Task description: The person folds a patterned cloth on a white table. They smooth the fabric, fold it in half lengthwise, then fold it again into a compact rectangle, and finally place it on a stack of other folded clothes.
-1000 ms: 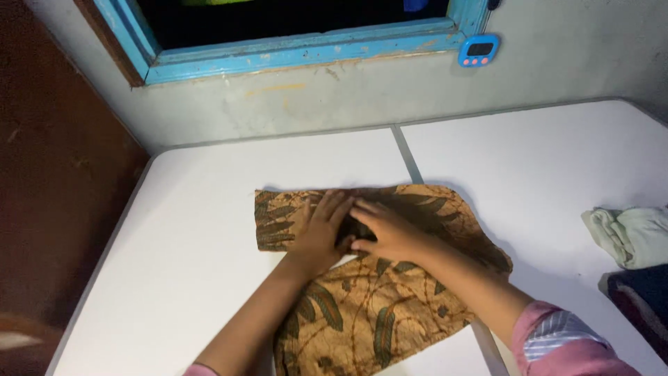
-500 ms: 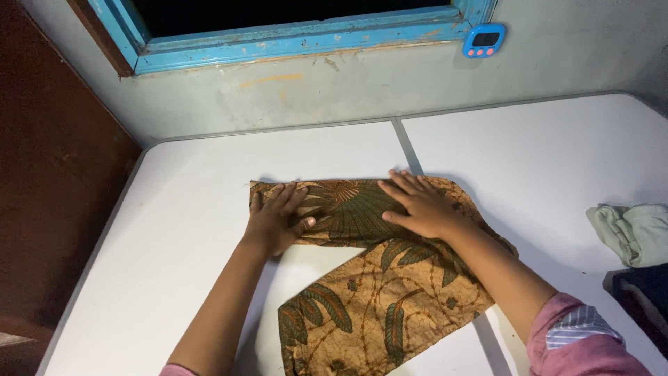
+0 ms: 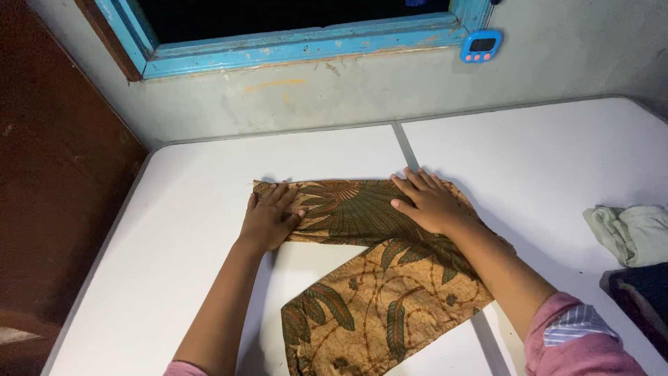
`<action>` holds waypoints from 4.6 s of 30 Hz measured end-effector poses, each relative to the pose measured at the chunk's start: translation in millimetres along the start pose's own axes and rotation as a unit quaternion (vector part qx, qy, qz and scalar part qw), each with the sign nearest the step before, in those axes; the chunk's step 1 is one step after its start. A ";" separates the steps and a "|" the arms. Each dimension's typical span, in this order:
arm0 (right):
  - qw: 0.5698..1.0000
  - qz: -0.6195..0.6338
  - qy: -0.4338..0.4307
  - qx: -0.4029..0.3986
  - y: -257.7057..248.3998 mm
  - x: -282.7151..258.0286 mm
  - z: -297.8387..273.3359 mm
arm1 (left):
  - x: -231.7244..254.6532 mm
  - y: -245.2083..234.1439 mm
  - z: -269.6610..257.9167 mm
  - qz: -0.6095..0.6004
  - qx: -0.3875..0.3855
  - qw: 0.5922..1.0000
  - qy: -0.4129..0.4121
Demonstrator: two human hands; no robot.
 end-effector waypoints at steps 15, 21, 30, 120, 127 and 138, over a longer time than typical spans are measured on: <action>0.988 -0.002 -0.119 0.098 -16.4 -26.6 -10.3 | 21.4 -19.5 -18.2 0.041 0.109 0.993 0.018; 0.976 0.038 -0.215 0.023 -15.1 -87.0 -29.3 | 100.0 -64.3 -71.7 -0.127 0.052 0.980 0.148; 0.965 0.101 -0.220 -0.096 16.1 -97.0 -41.2 | 114.6 -15.8 -55.8 0.047 -0.021 0.987 0.152; 0.955 0.113 -0.255 -0.100 24.1 -131.2 -50.3 | 92.1 -27.0 -41.0 -0.017 0.095 0.987 0.129; 0.974 0.056 -0.189 -0.112 32.7 -120.2 -35.5 | 81.1 -26.2 -35.0 0.033 -0.013 0.996 0.083; 0.990 0.015 -0.122 -0.065 35.0 -82.0 -10.2 | 56.6 -5.5 -15.9 0.047 -0.061 0.996 0.038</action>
Point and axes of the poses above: each hand's wrist, its own z-axis towards the middle knuckle, its own y-axis out of the palm, x = y × z, the point moved 9 cm from there along z, towards the middle knuckle, and after that the axes turned 13 degrees about z, right-handed, at the moved point
